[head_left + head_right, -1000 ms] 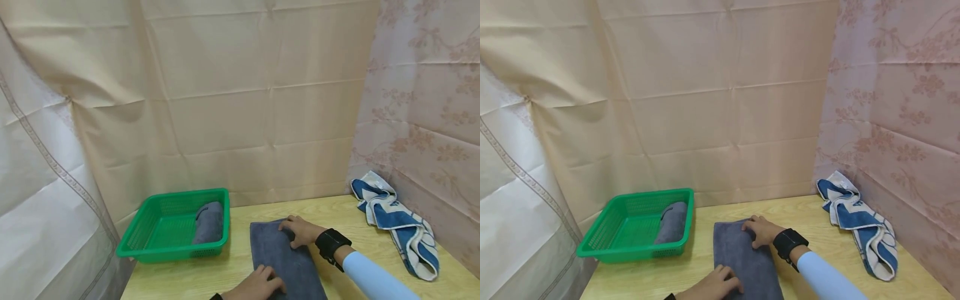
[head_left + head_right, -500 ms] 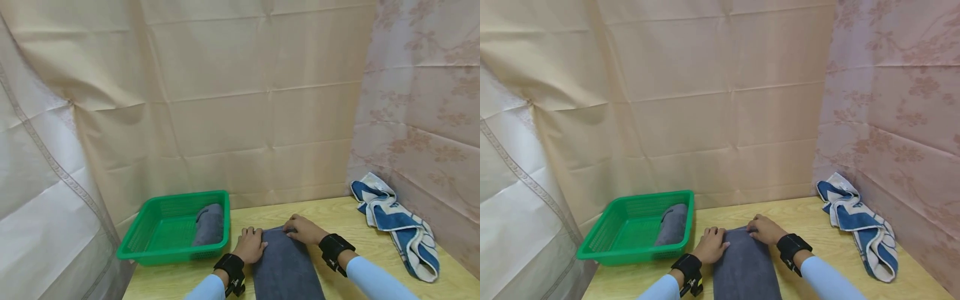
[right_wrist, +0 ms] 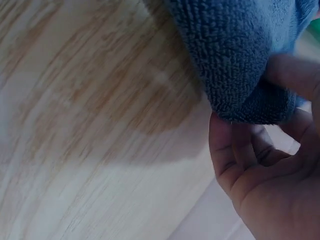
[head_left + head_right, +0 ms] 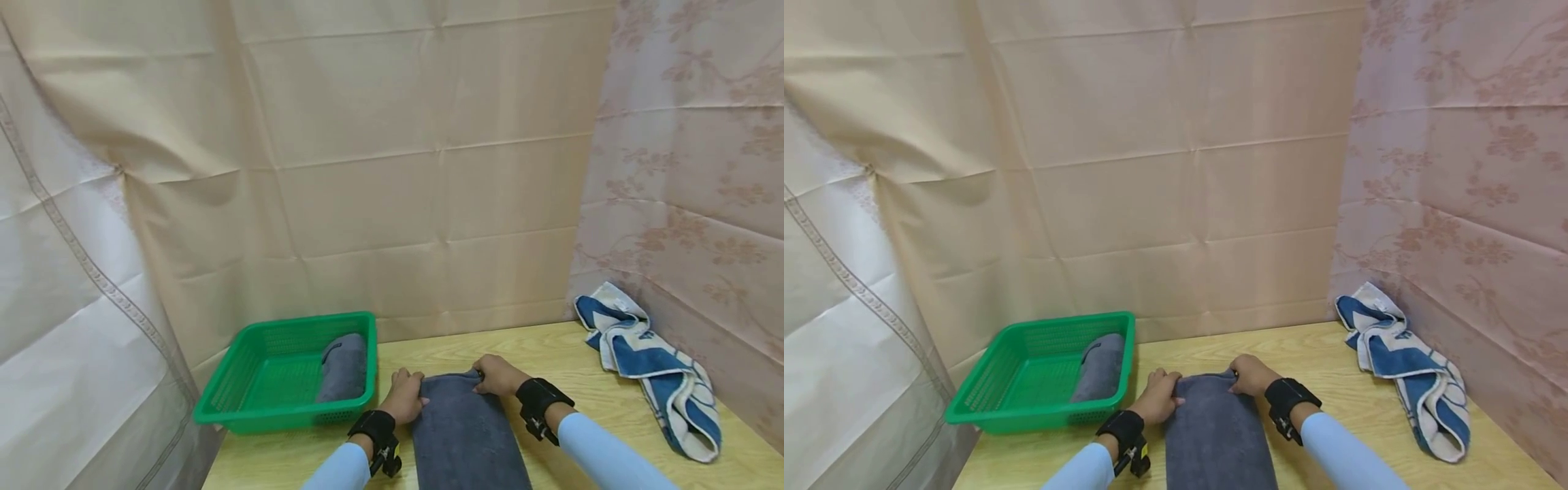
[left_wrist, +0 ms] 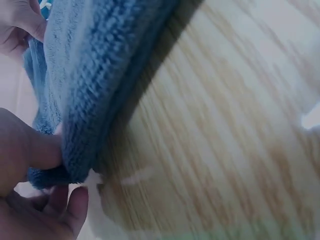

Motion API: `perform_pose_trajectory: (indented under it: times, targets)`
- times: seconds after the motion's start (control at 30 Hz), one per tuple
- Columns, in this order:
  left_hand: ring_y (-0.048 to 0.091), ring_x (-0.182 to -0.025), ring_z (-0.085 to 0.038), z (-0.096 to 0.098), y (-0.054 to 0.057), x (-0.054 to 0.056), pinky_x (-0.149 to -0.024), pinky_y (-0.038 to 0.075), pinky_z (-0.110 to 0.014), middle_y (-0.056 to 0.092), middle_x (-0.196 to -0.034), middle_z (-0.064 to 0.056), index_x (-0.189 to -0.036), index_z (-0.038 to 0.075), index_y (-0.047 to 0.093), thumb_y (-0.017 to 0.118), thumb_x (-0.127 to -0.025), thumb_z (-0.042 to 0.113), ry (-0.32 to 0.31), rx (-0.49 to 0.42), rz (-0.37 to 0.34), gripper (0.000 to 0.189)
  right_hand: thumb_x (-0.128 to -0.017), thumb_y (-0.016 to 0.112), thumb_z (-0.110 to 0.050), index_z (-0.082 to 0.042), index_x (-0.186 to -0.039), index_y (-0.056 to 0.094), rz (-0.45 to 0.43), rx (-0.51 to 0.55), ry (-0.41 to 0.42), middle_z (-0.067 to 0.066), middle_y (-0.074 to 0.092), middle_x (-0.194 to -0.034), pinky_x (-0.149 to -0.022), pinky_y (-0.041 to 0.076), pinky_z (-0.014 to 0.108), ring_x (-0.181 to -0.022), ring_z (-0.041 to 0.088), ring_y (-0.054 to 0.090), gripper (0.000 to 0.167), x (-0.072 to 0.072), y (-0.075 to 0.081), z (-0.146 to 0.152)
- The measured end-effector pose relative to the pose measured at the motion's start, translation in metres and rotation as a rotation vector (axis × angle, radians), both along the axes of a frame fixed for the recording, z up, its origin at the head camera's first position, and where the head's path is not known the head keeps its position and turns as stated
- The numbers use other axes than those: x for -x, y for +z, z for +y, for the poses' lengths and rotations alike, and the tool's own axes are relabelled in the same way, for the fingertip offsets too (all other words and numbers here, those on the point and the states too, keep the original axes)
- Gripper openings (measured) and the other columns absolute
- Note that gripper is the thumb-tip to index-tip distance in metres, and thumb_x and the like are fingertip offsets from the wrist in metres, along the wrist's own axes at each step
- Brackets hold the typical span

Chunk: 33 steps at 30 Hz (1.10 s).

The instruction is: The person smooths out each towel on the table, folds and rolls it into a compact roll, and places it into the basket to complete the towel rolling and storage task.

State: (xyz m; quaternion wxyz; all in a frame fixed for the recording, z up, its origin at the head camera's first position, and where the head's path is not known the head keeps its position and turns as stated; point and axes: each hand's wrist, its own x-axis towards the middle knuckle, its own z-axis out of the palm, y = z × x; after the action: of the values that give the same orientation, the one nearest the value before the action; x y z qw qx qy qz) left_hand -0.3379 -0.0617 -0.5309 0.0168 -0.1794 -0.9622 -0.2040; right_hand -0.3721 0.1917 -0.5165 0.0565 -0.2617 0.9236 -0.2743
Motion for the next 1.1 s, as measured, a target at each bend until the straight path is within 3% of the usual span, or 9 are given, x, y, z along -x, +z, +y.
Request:
perform_pose_trajectory:
  times: [0.1, 0.17, 0.3, 0.47, 0.77, 0.9, 1.1]
  targets:
    - [0.035, -0.087, -0.020, 0.001, 0.000, -0.002, -0.074, 0.038, -0.033, 0.041, -0.094, -0.003, -0.117, 0.005, 0.069, 0.078, -0.093, 0.012, -0.011, 0.011, 0.060, 0.027, -0.084, 0.081, 0.002, -0.008, -0.088, 0.062, -0.005, 0.023, 0.013, -0.001, 0.047, -0.077, -0.064, 0.038, 0.033, -0.070, 0.017, 0.045, 0.022, -0.002, 0.001, 0.001]
    - [0.038, -0.084, -0.018, 0.002, -0.001, -0.004, -0.070, 0.040, -0.031, 0.042, -0.091, -0.001, -0.107, 0.009, 0.069, 0.080, -0.090, 0.008, -0.032, 0.021, 0.109, 0.020, -0.083, 0.081, 0.004, -0.009, -0.092, 0.060, -0.023, 0.045, 0.006, -0.001, 0.049, -0.079, -0.064, 0.041, 0.034, -0.071, 0.017, 0.048, 0.027, -0.004, 0.001, 0.003]
    - [0.048, -0.075, -0.013, 0.002, -0.003, -0.008, -0.065, 0.045, -0.027, 0.049, -0.085, 0.002, -0.095, 0.015, 0.063, 0.077, -0.085, -0.007, -0.101, 0.031, 0.191, 0.027, -0.081, 0.080, 0.008, -0.011, -0.099, 0.064, 0.000, 0.052, 0.036, -0.002, 0.055, -0.081, -0.065, 0.044, 0.033, -0.072, 0.015, 0.050, 0.031, -0.006, -0.002, 0.009]
    - [0.040, -0.068, -0.010, -0.001, -0.008, -0.011, -0.063, 0.037, -0.025, 0.044, -0.076, 0.007, -0.081, 0.019, 0.057, 0.065, -0.076, -0.022, -0.163, -0.018, 0.238, 0.042, -0.081, 0.080, 0.009, -0.015, -0.083, 0.065, 0.108, 0.066, 0.073, -0.008, 0.053, -0.078, -0.064, 0.041, 0.029, -0.071, 0.009, 0.046, 0.028, -0.010, -0.008, 0.019]
    - [0.039, -0.068, -0.008, -0.012, -0.012, -0.011, -0.065, 0.037, -0.024, 0.043, -0.074, 0.009, -0.076, 0.020, 0.060, 0.059, -0.071, -0.029, -0.188, -0.112, 0.312, 0.049, -0.077, 0.075, 0.019, -0.022, -0.081, 0.060, 0.262, 0.116, 0.081, -0.012, 0.052, -0.081, -0.065, 0.045, 0.025, -0.073, 0.004, 0.048, 0.043, -0.018, -0.020, 0.028]
    - [0.043, -0.070, -0.008, -0.017, -0.011, -0.012, -0.067, 0.041, -0.025, 0.047, -0.075, 0.009, -0.076, 0.020, 0.064, 0.059, -0.069, -0.031, -0.215, -0.141, 0.324, 0.051, -0.073, 0.067, 0.026, -0.024, -0.078, 0.059, 0.344, 0.100, 0.155, -0.014, 0.052, -0.084, -0.066, 0.048, 0.026, -0.077, 0.003, 0.047, 0.051, -0.021, -0.023, 0.030]
    - [0.048, -0.073, -0.007, -0.022, -0.014, -0.013, -0.073, 0.048, -0.026, 0.050, -0.075, 0.011, -0.074, 0.020, 0.068, 0.059, -0.068, -0.031, -0.206, -0.145, 0.305, 0.052, -0.074, 0.058, 0.029, -0.021, -0.077, 0.066, 0.448, 0.081, 0.283, -0.011, 0.057, -0.084, -0.070, 0.051, 0.026, -0.080, 0.003, 0.051, 0.051, -0.028, -0.023, 0.032]
